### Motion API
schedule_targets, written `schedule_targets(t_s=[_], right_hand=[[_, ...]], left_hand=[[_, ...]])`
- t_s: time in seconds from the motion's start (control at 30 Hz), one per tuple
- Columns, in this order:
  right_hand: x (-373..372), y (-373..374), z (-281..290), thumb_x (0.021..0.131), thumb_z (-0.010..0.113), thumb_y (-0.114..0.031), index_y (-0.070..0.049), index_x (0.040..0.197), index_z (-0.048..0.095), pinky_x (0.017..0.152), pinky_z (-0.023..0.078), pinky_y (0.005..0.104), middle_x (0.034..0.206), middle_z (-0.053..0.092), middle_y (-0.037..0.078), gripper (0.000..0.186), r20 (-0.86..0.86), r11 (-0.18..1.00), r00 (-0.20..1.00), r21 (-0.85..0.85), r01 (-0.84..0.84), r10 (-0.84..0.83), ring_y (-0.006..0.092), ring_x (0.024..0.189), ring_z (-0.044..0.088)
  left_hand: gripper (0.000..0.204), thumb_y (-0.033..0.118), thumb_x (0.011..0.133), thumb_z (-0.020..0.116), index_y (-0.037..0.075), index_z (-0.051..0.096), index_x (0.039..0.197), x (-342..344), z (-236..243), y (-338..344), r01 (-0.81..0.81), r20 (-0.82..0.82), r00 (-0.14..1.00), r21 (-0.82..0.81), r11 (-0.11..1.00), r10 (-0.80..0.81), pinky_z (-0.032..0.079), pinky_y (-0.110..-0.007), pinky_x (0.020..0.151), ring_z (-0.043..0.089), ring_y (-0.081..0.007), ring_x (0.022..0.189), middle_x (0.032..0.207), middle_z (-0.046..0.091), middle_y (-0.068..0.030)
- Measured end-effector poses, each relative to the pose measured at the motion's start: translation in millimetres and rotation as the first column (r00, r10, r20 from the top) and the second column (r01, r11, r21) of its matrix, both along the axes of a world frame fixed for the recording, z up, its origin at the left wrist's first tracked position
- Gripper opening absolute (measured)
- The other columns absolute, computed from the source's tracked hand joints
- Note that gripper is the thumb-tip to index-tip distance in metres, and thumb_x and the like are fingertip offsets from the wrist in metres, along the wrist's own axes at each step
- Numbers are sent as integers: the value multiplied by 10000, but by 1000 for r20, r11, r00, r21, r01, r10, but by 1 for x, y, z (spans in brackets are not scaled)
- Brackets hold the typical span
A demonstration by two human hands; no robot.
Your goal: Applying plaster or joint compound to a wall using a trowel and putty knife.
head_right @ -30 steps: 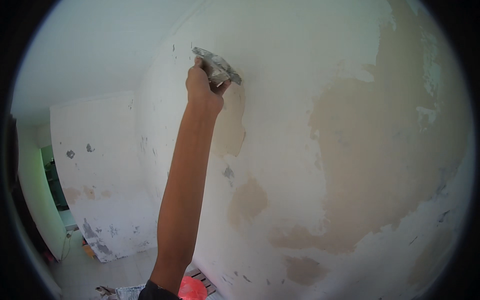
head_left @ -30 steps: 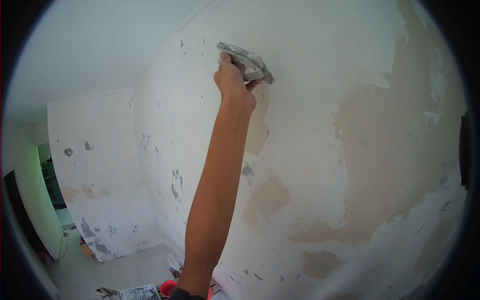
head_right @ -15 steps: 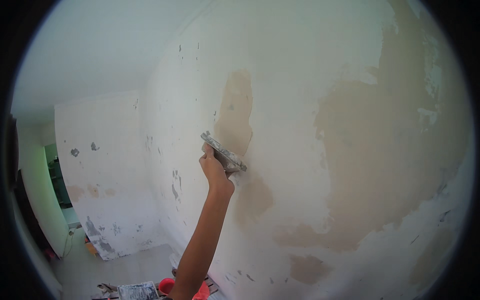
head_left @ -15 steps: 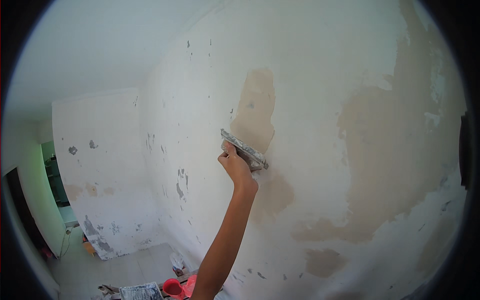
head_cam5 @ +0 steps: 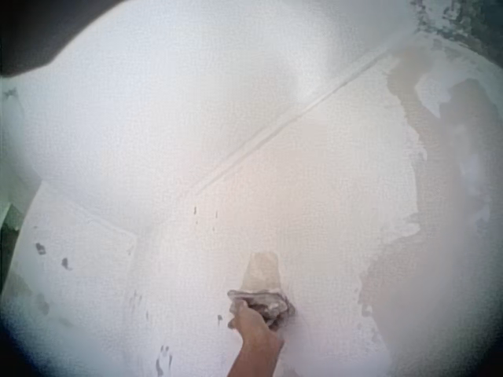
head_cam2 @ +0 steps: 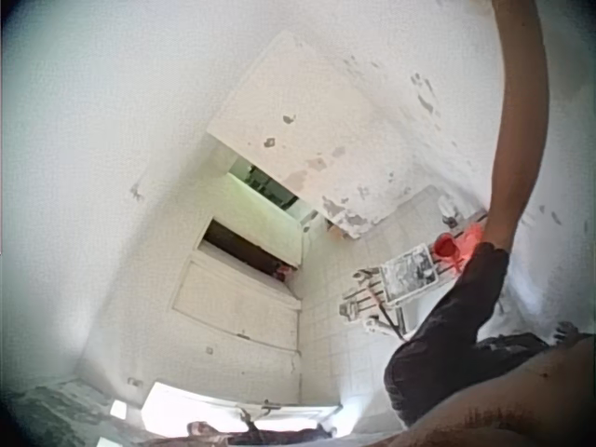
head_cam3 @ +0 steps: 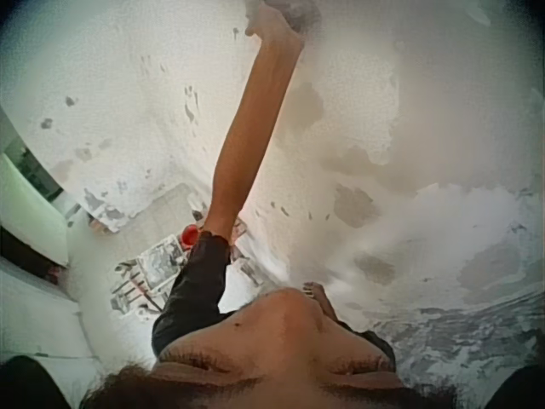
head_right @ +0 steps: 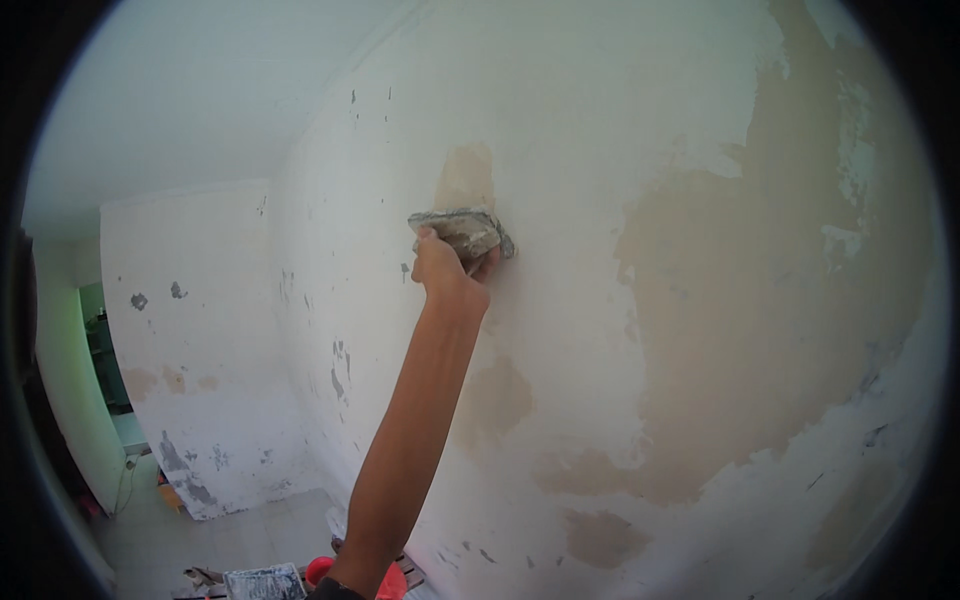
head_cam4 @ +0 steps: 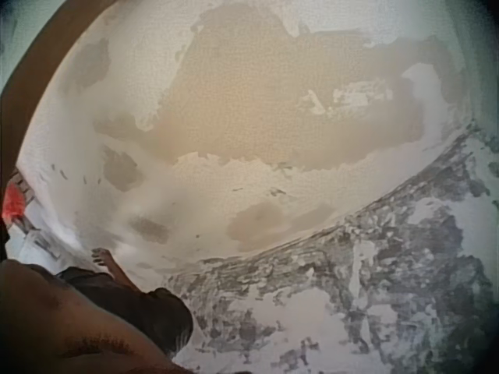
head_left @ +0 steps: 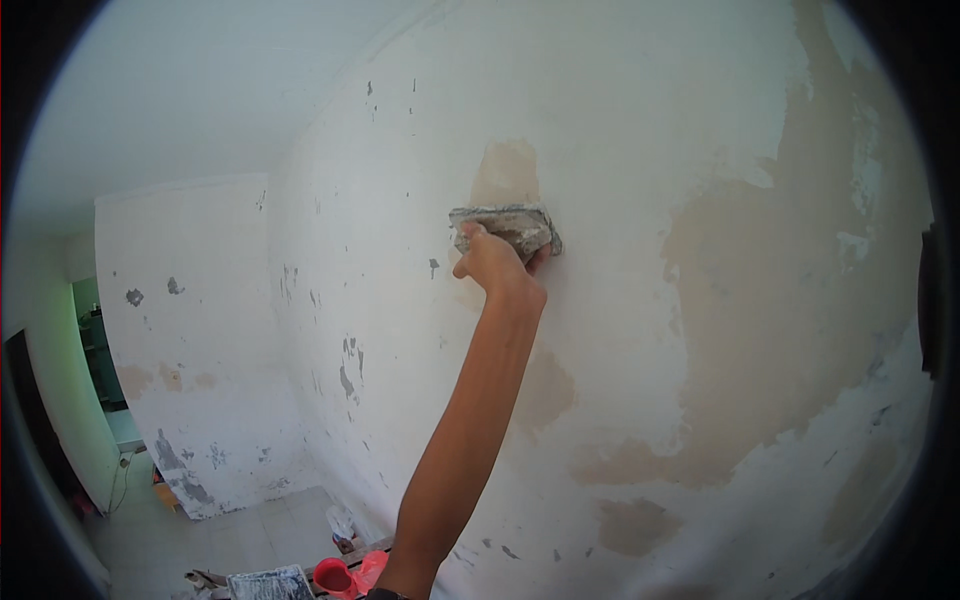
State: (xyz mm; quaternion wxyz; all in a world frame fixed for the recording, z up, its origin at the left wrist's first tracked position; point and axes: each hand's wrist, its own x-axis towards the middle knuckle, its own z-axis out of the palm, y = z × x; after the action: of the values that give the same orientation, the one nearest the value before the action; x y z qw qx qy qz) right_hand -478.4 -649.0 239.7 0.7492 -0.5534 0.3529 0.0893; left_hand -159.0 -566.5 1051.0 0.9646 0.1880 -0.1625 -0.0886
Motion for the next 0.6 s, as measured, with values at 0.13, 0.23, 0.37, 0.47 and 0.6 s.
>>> schedule_targets(t_s=[0.13,0.23,0.37,0.47,0.6], right_hand=[[8,12,23,943,597,-395,-154,1292,605,822,507,415,1172,676,61,424,-99,998,993,-10,60,-61,216,915,665],[15,9,17,917,618,-445,-191,1335,572,857,494,442,1189,670,81,492,-58,996,998,-85,-13,9,238,963,661],[38,34,156,971,577,-246,-66,1226,629,785,529,363,1043,694,86,316,135,981,989,-188,-41,67,204,823,645],[67,57,286,977,586,-187,-28,1166,649,763,521,326,969,693,79,255,416,951,903,-308,31,105,167,779,625],[106,79,442,966,623,-142,-20,1166,594,818,505,299,1105,623,58,236,847,654,482,-496,571,222,146,948,595]], left_hand=[[414,347,1057,327,21,362,1310,-21,86,7,-46,-66,997,-69,997,42,613,-411,757,590,-294,1041,1298,457,-169],[361,305,1062,307,28,365,1286,-6,115,26,54,166,986,-169,984,-26,602,-450,830,583,-306,1056,1295,457,-168],[345,211,1061,249,30,405,1310,5,55,50,123,434,901,-251,960,-2,542,-453,965,563,-290,1115,1266,499,-146],[384,142,1037,277,-7,432,1354,-13,-42,69,297,532,831,-184,937,-159,483,-425,1047,527,-272,1226,1347,506,-138],[445,157,1008,377,6,400,1426,-67,-152,80,417,275,888,-150,896,-367,379,-421,1123,483,-253,1307,1438,485,-88]])
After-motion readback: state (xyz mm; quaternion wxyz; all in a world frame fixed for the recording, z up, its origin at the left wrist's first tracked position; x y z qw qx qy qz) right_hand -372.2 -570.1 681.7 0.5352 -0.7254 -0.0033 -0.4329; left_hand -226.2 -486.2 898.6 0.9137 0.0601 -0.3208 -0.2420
